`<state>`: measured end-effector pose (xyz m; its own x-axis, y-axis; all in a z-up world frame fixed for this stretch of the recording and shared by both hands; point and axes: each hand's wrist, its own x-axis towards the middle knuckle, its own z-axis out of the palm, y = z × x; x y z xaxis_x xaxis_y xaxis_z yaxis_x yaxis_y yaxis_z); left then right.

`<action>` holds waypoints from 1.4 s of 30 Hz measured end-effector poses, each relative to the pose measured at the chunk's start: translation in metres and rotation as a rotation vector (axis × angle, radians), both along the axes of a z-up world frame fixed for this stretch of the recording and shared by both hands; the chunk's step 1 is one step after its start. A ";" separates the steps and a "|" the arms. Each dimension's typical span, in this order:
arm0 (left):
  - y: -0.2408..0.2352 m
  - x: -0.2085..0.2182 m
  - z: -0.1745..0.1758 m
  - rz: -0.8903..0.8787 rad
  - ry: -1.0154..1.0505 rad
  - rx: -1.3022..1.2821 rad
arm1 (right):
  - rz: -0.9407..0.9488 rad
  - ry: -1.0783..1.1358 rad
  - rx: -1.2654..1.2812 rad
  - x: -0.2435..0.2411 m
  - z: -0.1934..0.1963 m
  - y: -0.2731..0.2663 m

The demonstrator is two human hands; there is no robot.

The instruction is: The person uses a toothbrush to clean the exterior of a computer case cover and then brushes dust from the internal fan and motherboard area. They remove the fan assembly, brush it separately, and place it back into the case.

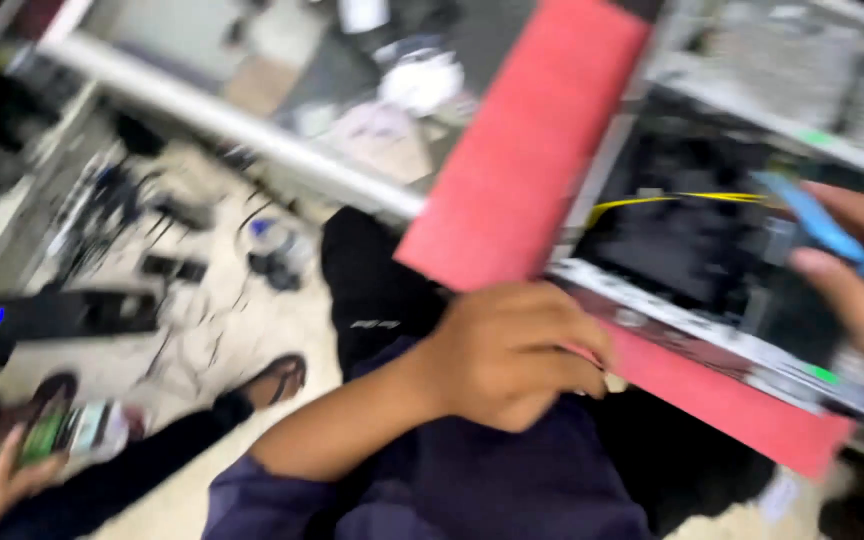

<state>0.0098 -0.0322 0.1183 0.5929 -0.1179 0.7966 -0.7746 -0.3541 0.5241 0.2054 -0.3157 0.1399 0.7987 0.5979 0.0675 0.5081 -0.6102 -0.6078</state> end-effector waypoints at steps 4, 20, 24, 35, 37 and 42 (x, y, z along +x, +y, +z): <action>-0.003 0.044 0.039 0.125 0.011 0.068 | 0.089 -0.064 0.092 -0.017 0.047 0.031; 0.014 0.139 0.026 0.332 0.517 0.155 | 0.208 -0.370 -0.201 -0.006 0.049 -0.008; 0.019 0.147 0.010 0.320 0.354 0.012 | 0.168 -0.780 -0.539 -0.006 0.039 -0.020; 0.019 0.144 0.010 0.320 0.353 0.106 | 0.095 -0.828 -0.553 -0.015 0.037 -0.027; 0.021 0.146 0.009 0.335 0.343 0.129 | 0.067 -0.842 -0.587 -0.016 0.038 -0.029; 0.023 0.151 0.000 0.241 0.283 0.169 | 0.028 -0.880 -0.666 -0.013 0.033 -0.037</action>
